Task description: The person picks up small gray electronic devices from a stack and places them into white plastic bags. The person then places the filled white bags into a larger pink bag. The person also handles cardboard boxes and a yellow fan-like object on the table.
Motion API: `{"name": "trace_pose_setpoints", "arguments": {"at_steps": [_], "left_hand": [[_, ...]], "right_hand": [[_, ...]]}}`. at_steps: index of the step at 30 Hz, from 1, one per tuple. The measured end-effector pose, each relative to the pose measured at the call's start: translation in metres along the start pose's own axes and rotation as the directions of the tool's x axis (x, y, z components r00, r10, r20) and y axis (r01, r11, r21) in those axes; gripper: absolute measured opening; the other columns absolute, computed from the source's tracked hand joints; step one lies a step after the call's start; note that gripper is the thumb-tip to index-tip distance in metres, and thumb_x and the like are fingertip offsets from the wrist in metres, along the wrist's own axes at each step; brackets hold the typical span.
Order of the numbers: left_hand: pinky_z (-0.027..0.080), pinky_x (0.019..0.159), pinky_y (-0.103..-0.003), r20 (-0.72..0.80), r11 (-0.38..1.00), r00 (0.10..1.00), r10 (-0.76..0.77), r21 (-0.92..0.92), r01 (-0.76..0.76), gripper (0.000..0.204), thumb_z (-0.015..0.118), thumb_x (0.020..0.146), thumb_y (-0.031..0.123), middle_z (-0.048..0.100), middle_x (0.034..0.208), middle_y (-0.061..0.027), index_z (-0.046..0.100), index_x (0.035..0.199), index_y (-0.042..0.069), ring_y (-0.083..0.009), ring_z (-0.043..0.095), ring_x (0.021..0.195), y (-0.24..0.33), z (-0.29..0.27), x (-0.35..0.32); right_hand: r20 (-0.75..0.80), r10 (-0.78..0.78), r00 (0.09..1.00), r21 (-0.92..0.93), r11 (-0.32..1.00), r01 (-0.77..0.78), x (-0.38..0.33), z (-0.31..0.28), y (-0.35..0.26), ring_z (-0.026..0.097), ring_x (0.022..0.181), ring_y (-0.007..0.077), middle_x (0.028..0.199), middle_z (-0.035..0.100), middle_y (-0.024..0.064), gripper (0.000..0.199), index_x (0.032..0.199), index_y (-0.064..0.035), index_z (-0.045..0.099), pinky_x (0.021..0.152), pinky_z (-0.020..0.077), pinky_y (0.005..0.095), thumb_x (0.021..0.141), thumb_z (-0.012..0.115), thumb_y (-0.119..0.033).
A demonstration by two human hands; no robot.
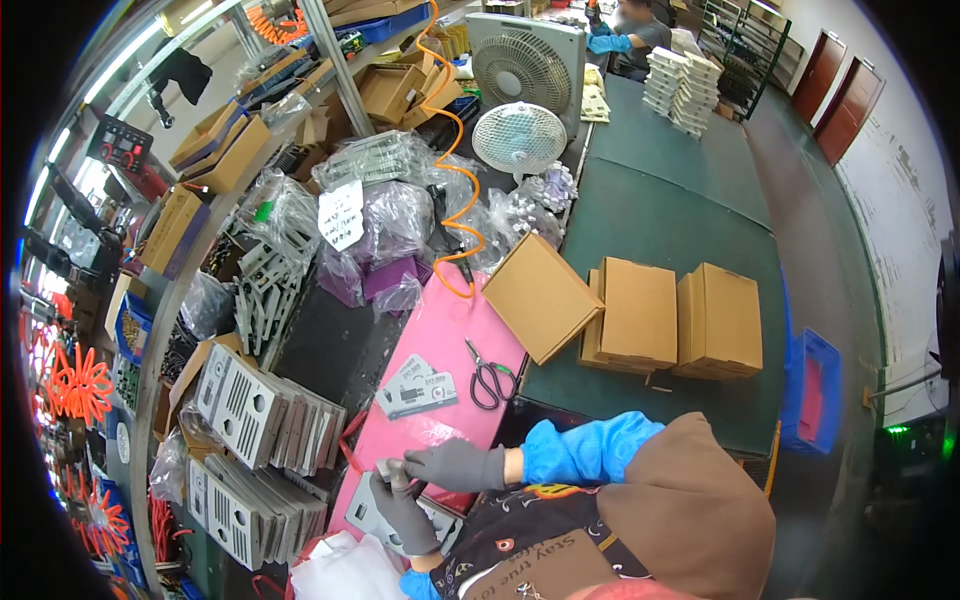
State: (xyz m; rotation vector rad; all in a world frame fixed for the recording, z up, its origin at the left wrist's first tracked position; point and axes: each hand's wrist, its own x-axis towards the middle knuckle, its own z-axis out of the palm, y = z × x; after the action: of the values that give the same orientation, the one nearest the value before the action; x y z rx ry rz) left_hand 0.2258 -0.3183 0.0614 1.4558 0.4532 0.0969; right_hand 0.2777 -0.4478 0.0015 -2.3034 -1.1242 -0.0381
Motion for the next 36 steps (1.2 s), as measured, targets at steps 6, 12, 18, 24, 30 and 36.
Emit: {"name": "trace_pose_setpoints", "arguments": {"at_steps": [6,12,18,24,30,36], "left_hand": [[0.045,0.061,-0.023,0.000,0.961,0.965,0.264,0.083,-0.263,0.046,0.063,0.095,0.048,0.054,0.081,-0.0009,0.052,0.103,0.003,-0.0083,0.052,0.071,-0.030,-0.006,-0.001],[0.043,0.058,-0.023,-0.023,0.961,0.961,0.275,0.035,-0.274,0.052,0.070,0.089,0.048,0.055,0.082,0.0000,0.053,0.107,0.002,-0.0077,0.052,0.070,-0.025,-0.013,-0.012],[0.042,0.060,-0.023,-0.056,0.960,0.959,0.279,-0.010,-0.280,0.028,0.069,0.094,0.028,0.054,0.078,0.0013,0.055,0.098,0.005,-0.0075,0.051,0.069,-0.031,-0.031,-0.016],[0.048,0.068,-0.026,-0.058,0.966,0.978,0.202,-0.153,-0.208,0.026,0.065,0.097,0.027,0.063,0.081,-0.0038,0.059,0.096,0.001,-0.0104,0.058,0.073,-0.018,-0.041,-0.029],[0.048,0.065,-0.026,-0.148,0.963,0.972,0.182,-0.174,-0.207,0.027,0.059,0.100,0.026,0.064,0.081,-0.0063,0.056,0.098,0.000,-0.0106,0.059,0.070,-0.013,-0.075,-0.043],[0.044,0.057,-0.022,-0.246,0.984,0.959,0.144,-0.065,-0.165,0.020,0.051,0.101,0.020,0.059,0.075,-0.0027,0.058,0.099,0.001,-0.0084,0.054,0.062,0.005,-0.106,-0.062]], "right_hand": [[0.170,0.272,0.947,0.437,0.841,-0.320,-0.011,-0.023,-0.020,0.068,0.078,0.0278,0.104,0.069,0.0110,0.054,0.147,-0.0243,0.044,0.065,0.0547,0.0365,0.096,0.052,-0.012],[-0.097,0.223,0.970,0.611,0.783,-0.119,-0.021,-0.011,-0.028,0.068,0.072,0.0308,0.095,0.067,0.0161,0.056,0.148,-0.0241,0.043,0.064,0.0541,0.0382,0.094,0.054,-0.012],[-0.162,0.174,0.971,0.565,0.823,-0.053,-0.015,-0.017,-0.046,0.068,0.067,0.0315,0.086,0.067,0.0155,0.053,0.147,-0.0255,0.045,0.059,0.0538,0.0390,0.096,0.052,-0.013],[-0.228,0.174,0.958,0.511,0.859,-0.034,-0.003,0.011,-0.060,0.066,0.064,0.0283,0.084,0.067,0.0133,0.045,0.144,-0.0268,0.049,0.056,0.0534,0.0365,0.100,0.050,-0.021],[-0.139,0.167,0.976,0.464,0.882,-0.085,0.013,0.008,-0.102,0.067,0.066,0.0254,0.087,0.069,0.0097,0.041,0.143,-0.0249,0.050,0.057,0.0537,0.0337,0.102,0.049,-0.025],[-0.160,0.125,0.979,0.594,0.805,-0.006,0.020,0.022,-0.140,0.068,0.070,0.0261,0.091,0.069,0.0112,0.046,0.144,-0.0197,0.050,0.060,0.0544,0.0361,0.098,0.051,-0.013]]}}
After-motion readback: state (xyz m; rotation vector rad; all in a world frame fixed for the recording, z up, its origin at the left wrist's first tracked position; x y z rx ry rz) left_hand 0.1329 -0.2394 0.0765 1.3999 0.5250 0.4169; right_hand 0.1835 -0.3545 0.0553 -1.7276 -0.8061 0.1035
